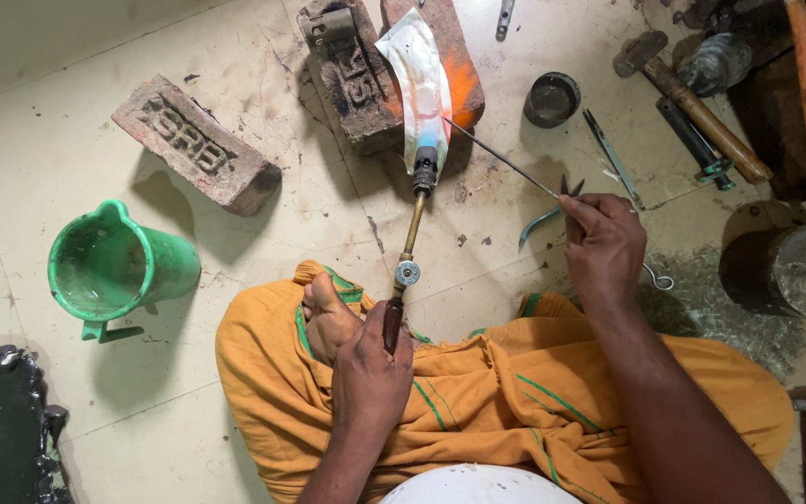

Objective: The person sits on the workshop floor and heats a curved sickle blade resting on bricks using a gas blowtorch, holding the torch with one hand while manipulating a thin rod near the flame. They then mix a paste in a small metal cup and apply it onto the blade with a small tool, before resuming heating the blade with the torch.

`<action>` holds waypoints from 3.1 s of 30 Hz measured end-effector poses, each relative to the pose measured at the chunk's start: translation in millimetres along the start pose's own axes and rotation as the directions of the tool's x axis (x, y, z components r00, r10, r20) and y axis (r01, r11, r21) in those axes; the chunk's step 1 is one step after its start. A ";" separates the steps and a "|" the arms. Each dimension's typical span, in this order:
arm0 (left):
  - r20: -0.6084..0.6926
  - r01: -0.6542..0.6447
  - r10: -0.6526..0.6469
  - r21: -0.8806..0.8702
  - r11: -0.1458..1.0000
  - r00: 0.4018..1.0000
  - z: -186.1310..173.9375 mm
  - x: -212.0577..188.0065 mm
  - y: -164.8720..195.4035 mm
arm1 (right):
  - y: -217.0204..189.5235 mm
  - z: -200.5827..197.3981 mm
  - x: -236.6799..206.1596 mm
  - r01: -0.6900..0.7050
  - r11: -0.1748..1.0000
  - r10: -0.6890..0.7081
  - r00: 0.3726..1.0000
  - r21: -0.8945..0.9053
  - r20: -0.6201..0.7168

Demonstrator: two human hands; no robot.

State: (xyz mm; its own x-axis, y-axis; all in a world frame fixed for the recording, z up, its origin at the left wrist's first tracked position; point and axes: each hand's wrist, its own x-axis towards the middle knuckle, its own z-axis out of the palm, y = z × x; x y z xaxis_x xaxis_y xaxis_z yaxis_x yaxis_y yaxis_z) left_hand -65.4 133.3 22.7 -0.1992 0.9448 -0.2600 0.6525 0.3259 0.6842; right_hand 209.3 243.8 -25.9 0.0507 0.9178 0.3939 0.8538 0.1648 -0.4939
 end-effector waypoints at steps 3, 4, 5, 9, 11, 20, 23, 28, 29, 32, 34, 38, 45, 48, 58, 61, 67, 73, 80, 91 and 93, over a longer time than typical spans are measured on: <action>0.130 0.208 -0.209 0.016 0.978 0.969 -1.2 0.1 2.1 | 0.6 0.3 0.1 -0.001 1.000 0.001 1.000 0.003 0.001; 0.093 0.150 -0.150 0.004 0.989 0.984 -1.5 -0.4 2.4 | 0.8 0.8 0.1 0.002 1.000 -0.002 1.000 0.005 0.003; 0.054 0.090 -0.090 -0.007 0.996 0.994 -1.6 -0.7 2.5 | 1.0 1.2 0.2 0.005 1.000 -0.005 1.000 0.004 0.003; -0.024 -0.015 0.014 -0.036 0.999 1.000 -0.8 -0.4 0.6 | 1.5 1.8 0.2 0.006 1.000 -0.006 1.000 -0.010 0.006; 0.040 0.077 -0.077 -0.006 0.997 0.996 0.2 0.8 -0.5 | 1.7 1.0 0.0 0.001 1.000 -0.001 1.000 -0.016 0.001; 0.033 0.076 -0.076 -0.010 0.997 0.997 0.6 0.8 -2.0 | -1.0 -1.3 -0.3 -0.006 1.000 0.006 1.000 0.001 -0.007; 0.019 0.052 -0.051 -0.016 0.999 0.998 1.0 0.1 -2.4 | -1.5 -0.5 0.6 -0.014 0.999 0.015 1.000 0.030 -0.007; 0.014 0.045 -0.045 -0.012 0.999 0.999 1.3 -0.4 -3.4 | -0.9 1.5 1.4 -0.003 1.000 0.003 1.000 0.023 -0.006; 0.022 0.050 -0.050 -0.009 0.999 0.999 1.4 -0.2 -3.5 | -0.6 1.7 1.3 -0.001 1.000 0.001 1.000 0.022 -0.009; 0.017 0.031 -0.031 -0.011 0.999 0.999 1.8 0.2 -3.3 | 0.5 1.9 0.5 0.001 1.000 -0.001 1.000 0.011 -0.011; 0.027 0.039 -0.039 -0.011 0.999 0.999 1.6 0.4 -3.1 | 1.4 1.6 -0.3 -0.001 1.000 0.001 1.000 -0.003 -0.004; 0.045 0.062 -0.062 -0.013 0.998 0.997 1.0 0.6 -2.1 | 3.1 1.0 -2.1 -0.003 1.000 0.003 1.000 -0.014 0.015; 0.055 0.079 -0.079 -0.003 0.997 0.995 0.4 1.0 -1.7 | 4.5 1.8 -2.7 -0.016 1.000 0.016 1.000 0.004 0.003; 0.035 0.039 -0.039 0.000 0.999 0.999 0.5 1.3 -2.0 | 4.2 2.7 -2.2 -0.021 1.000 0.021 1.000 0.022 -0.002; 0.044 0.064 -0.064 -0.007 0.998 0.997 2.0 1.1 -3.6 | 4.7 2.4 -2.6 -0.006 1.000 0.007 1.000 0.021 -0.008; 0.027 0.036 -0.036 -0.013 0.999 0.999 2.8 1.3 -4.8 | 5.5 1.9 -3.2 0.006 1.000 -0.006 1.000 0.004 -0.007; 0.012 0.012 -0.012 -0.012 1.000 1.000 3.9 0.7 -6.5 | 8.1 2.0 -4.5 0.008 1.000 -0.008 1.000 -0.002 0.016; 0.007 0.013 -0.012 -0.030 0.999 1.000 4.9 0.4 -8.3 | 10.0 2.2 -5.5 0.005 1.000 -0.005 1.000 0.007 0.012; -0.007 -0.003 0.003 -0.033 0.999 1.000 6.3 0.4 -9.6 | 8.2 0.5 -5.6 0.001 1.000 -0.001 1.000 0.014 0.014; -0.008 -0.004 0.004 -0.038 0.999 1.000 5.5 0.2 -8.0 | 11.5 1.7 -7.5 0.018 1.000 -0.018 1.000 0.000 0.015; -0.013 -0.009 0.009 -0.035 0.999 1.000 5.9 0.2 -8.3 | 12.6 2.1 -7.9 0.012 1.000 -0.012 1.000 0.003 0.017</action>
State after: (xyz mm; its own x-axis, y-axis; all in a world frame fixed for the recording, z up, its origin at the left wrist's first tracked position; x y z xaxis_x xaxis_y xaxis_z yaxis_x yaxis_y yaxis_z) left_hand -66.6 130.6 12.9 -0.2031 0.9480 -0.2450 0.6286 0.3181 0.7097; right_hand 218.6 239.4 -36.9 0.0313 0.9217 0.3866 0.8527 0.1772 -0.4915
